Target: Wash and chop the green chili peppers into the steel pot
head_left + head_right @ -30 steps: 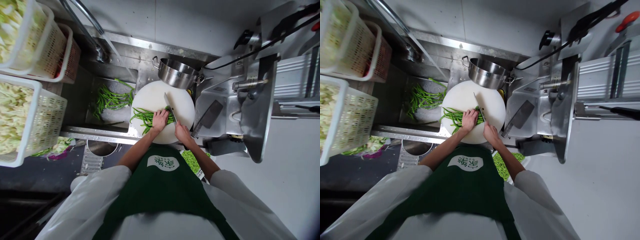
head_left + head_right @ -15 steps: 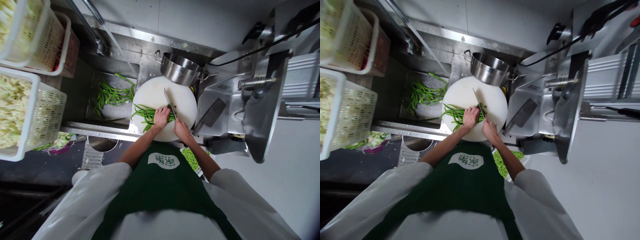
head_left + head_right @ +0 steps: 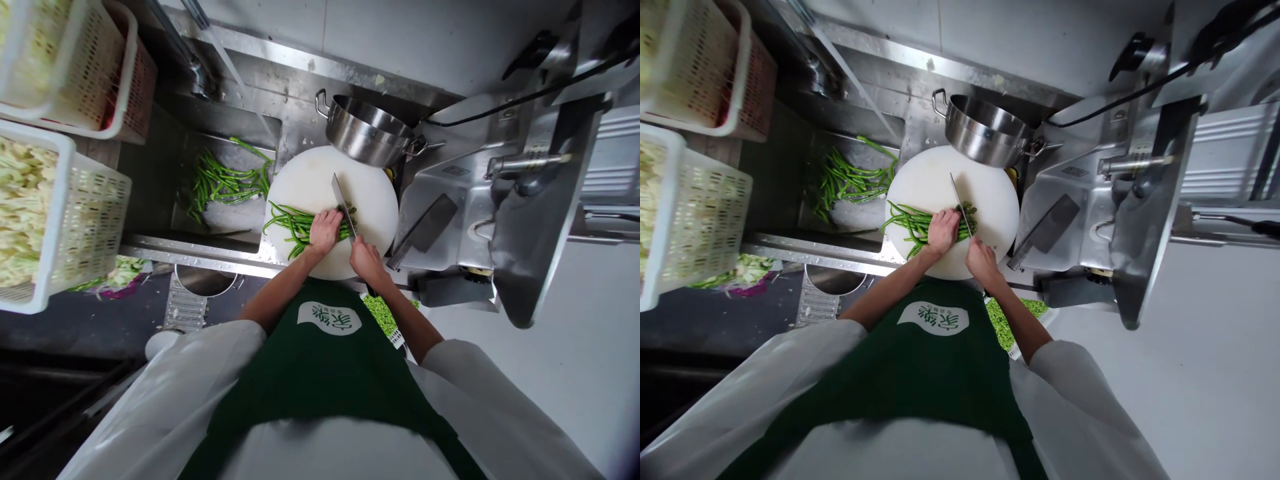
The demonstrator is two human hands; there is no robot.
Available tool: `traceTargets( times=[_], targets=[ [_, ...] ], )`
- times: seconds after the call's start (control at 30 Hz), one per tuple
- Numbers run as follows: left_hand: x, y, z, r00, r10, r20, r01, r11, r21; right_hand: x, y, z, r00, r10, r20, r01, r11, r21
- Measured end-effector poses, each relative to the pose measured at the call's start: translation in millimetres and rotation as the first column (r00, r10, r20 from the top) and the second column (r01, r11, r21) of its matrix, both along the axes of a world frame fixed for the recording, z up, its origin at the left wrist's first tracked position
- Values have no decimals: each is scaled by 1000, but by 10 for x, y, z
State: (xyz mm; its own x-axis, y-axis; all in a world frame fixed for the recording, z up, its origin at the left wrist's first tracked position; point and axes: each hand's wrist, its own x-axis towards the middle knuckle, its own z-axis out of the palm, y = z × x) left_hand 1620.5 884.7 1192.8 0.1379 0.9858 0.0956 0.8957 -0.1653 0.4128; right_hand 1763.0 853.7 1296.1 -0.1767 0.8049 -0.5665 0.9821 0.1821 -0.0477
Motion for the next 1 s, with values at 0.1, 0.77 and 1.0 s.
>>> traceTargets(
  times=[0.1, 0.77, 1.0],
  targets=[
    [-9, 0, -3, 1000, 19, 19, -19, 1000, 7, 5, 78, -58, 1000, -16, -10, 17, 1000, 19],
    [-9, -8, 6, 996, 72, 55, -71, 997, -16, 93, -95, 270, 1000, -17, -24, 16, 1000, -12],
    [-23, 3, -54, 992, 110, 61, -110, 994, -4, -169, -122, -51, 994, -73, -86, 71, 997, -23]
  ],
)
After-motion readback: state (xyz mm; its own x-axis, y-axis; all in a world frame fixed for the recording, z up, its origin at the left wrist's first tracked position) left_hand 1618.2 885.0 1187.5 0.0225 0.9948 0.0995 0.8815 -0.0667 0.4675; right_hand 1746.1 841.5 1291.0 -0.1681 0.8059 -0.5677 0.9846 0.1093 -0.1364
